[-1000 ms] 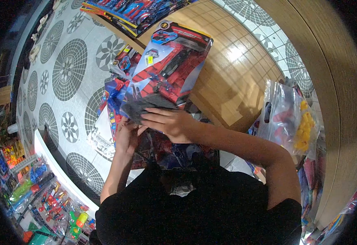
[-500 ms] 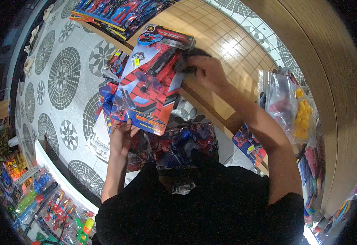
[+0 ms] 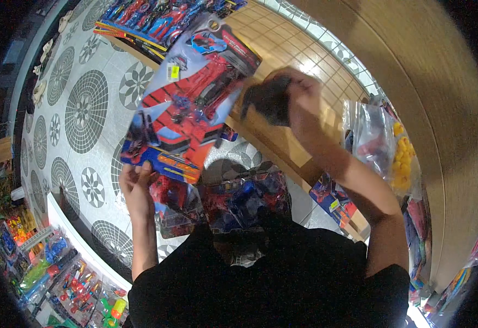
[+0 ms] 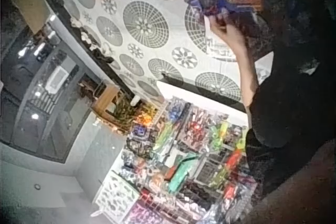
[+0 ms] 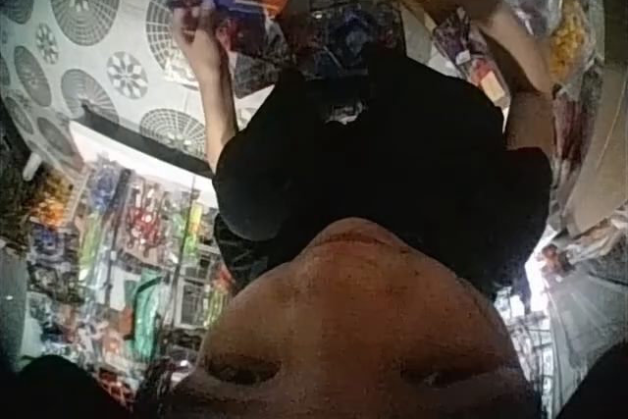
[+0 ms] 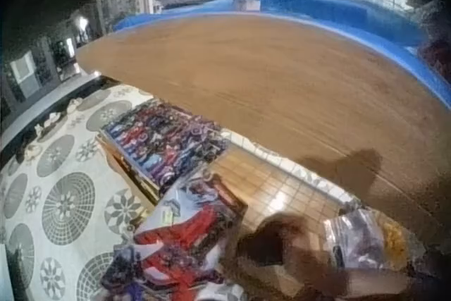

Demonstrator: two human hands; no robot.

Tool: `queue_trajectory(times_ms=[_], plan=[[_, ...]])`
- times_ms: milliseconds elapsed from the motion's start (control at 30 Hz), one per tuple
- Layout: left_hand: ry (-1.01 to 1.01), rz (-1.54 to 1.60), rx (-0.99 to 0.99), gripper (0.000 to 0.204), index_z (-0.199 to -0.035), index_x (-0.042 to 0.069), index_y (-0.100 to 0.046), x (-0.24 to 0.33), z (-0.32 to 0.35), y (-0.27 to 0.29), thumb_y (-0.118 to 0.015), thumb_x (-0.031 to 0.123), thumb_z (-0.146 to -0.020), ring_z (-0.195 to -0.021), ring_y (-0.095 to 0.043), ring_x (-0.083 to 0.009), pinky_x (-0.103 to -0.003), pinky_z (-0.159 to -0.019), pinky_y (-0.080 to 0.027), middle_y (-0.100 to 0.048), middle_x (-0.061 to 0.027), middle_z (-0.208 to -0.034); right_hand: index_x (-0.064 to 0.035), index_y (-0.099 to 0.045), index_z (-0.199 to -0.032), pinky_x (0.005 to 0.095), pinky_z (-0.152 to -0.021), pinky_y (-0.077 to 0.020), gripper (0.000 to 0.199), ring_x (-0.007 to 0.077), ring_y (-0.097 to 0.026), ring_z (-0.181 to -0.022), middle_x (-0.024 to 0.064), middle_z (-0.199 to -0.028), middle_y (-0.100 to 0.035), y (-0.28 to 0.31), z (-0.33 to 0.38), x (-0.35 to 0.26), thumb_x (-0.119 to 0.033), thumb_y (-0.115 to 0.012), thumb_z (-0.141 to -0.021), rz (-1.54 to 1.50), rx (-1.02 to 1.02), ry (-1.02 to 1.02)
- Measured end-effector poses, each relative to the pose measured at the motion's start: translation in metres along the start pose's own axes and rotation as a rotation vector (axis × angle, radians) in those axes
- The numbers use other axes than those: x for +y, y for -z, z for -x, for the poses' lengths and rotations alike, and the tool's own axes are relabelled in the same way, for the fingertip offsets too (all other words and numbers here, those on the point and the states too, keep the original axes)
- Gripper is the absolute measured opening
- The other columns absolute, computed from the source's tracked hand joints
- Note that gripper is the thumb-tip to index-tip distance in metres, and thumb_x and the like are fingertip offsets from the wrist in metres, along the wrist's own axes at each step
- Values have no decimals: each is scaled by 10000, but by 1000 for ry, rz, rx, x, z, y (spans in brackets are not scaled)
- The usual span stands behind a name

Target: Dusting and wiping down toy packages and shelves in a store using a cleaning cloth.

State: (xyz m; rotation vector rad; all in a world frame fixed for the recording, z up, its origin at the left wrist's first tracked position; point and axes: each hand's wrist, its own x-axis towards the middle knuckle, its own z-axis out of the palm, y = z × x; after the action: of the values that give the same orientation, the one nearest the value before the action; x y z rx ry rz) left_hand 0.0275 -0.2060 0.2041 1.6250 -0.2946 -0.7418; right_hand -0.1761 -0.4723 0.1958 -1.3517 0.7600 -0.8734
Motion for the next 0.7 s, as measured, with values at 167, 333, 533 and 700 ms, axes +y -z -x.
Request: queue_trajectory(times_ms=[167,333,533,700], plan=[[-665,-649,10,380,-1150,-46,-598,34,15,-3,-478,-109,-795,-1052,-600,-261,-365,-947,-449,-612,-196,-1138,49,-552,-1117,369,-892,-472,359,263,-603,-968,132,-1059,-624,1,-37,-52,-38,-442,-786,-266,444,-116],[-917,-1118,-233,569,-1175,165,-642,-4,21,-6,-536,-51,-659,-1276,-418,-363,-511,-1045,-342,-484,-135,-1350,28,-552,-1149,323,-866,-475,343,232,-612,-933,127,-1005,-636,-3,-51,-51,-83,-441,-843,-74,265,22],[-799,-1055,-217,471,-1096,173,-678,-31,29,-22,-515,-29,-704,-1333,-322,-369,-572,-1094,-186,-462,-136,-1367,-137,-531,-1279,395,-1055,-332,393,293,-490,-1212,146,-1295,-532,-31,-64,25,-63,-426,-908,827,-435,633],[-505,-21,98,511,-1383,13,-318,-21,21,-41,-396,310,-974,-1328,-317,-297,-461,-1097,-237,-321,-153,-1430,-170,-386,-1392,501,-1088,-236,511,428,-300,-1323,213,-1421,-360,-72,-35,40,-269,-502,-905,869,-481,516]])
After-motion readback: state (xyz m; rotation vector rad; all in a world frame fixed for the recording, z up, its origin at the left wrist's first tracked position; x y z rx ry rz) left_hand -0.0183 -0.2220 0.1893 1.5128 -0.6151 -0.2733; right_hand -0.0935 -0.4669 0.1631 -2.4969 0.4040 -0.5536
